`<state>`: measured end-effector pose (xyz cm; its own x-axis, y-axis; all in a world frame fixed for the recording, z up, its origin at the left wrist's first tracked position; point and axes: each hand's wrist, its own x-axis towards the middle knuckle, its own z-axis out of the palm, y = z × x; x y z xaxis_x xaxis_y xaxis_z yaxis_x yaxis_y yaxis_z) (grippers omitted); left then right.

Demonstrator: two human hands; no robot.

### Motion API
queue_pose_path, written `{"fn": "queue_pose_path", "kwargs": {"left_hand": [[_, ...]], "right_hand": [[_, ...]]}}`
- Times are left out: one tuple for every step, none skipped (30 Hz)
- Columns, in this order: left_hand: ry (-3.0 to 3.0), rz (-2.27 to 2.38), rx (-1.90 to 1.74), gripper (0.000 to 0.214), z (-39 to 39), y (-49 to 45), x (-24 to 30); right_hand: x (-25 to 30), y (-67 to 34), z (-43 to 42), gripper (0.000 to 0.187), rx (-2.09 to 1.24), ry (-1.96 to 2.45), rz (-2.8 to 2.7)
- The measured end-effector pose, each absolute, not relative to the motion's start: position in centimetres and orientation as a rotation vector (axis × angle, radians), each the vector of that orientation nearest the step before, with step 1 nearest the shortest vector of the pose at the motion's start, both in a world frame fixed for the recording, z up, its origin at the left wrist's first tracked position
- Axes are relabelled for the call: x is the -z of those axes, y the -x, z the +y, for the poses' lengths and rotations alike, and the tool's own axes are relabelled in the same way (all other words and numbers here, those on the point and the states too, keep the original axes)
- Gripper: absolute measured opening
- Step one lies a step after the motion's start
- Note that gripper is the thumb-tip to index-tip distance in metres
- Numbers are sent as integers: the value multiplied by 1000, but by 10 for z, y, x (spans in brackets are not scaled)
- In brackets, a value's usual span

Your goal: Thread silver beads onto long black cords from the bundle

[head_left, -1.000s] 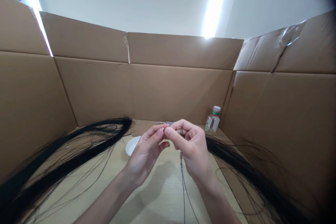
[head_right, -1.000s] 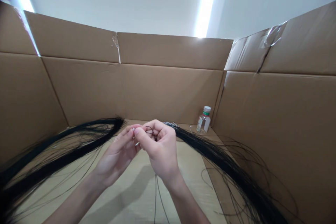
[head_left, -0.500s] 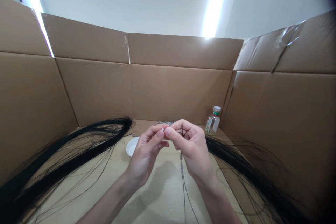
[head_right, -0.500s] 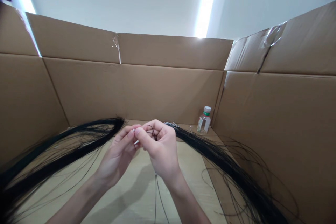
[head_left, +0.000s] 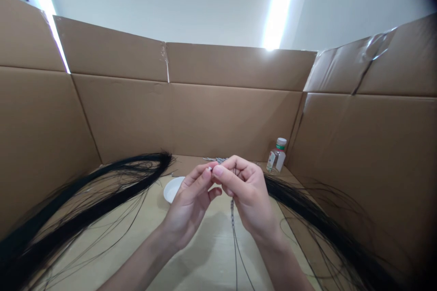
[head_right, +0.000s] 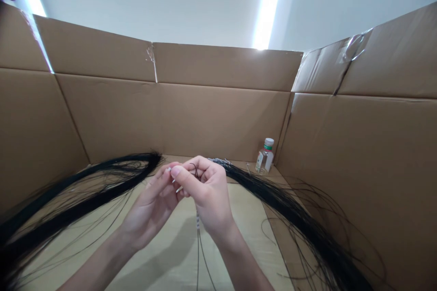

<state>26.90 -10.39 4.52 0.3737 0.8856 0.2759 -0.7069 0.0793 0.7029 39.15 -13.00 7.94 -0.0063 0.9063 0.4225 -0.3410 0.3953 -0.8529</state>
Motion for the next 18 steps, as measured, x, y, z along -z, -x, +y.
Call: {"fn": "queue_pose_path", "kwargs": {"left_hand": [[-885, 241, -1205, 14, -105, -269, -46], [-886, 239, -1205, 14, -105, -269, -46], [-885, 238, -1206, 13, -106, -269, -46], [-882, 235, -1205, 13, -106, -269, -46], [-879, 229, -1201, 12, -106, -269, -46], [-874, 222, -1196, 11, -106, -269, -46], [-867, 215, -1191, 11, -106, -270, -46], [-857, 210, -1188, 12, -106, -270, -46], [-848, 209, -1186, 13, -106, -270, -45], [-838, 211, -1186, 14, -106, -270, -45], [-832, 214, -1187, 15, -106, -270, -45], [-833, 219, -1186, 15, -106, -270, -45], [-842, 227, -1184, 16, -106, -270, -45], [-862, 238, -1180, 17, -106, -269, -45], [-890, 256, -1178, 17, -105, -267, -45], [-928, 277, -1187, 18, -104, -266, -45], [-984, 302, -1213, 17, -103, -263, -46], [-1065, 331, -1263, 16, -101, -260, -47]], "right_hand": [[-80, -392, -131, 23, -1102, 604, -1187], [-80, -392, -131, 24, -1115, 597, -1187], [-80, -392, -132, 24, -1123, 592, -1188], [-81, -391, -132, 25, -1127, 589, -1188], [-81, -391, -132, 25, -1128, 587, -1187], [-81, -390, -132, 25, -1132, 585, -1182], [-81, -389, -132, 26, -1138, 580, -1170], [-80, -388, -131, 28, -1150, 573, -1155], [-80, -388, -131, 29, -1168, 565, -1141], [-80, -387, -130, 30, -1190, 555, -1129], [-79, -387, -130, 30, -1211, 546, -1119], [-79, -387, -129, 30, -1226, 538, -1114], [-79, -388, -129, 29, -1236, 534, -1113], [-79, -389, -128, 28, -1244, 532, -1113], [-79, -390, -128, 27, -1248, 530, -1113], [-79, -391, -128, 27, -1251, 529, -1113], [-79, -392, -127, 27, -1248, 530, -1113], [-79, -393, -127, 27, -1241, 534, -1111]]}}
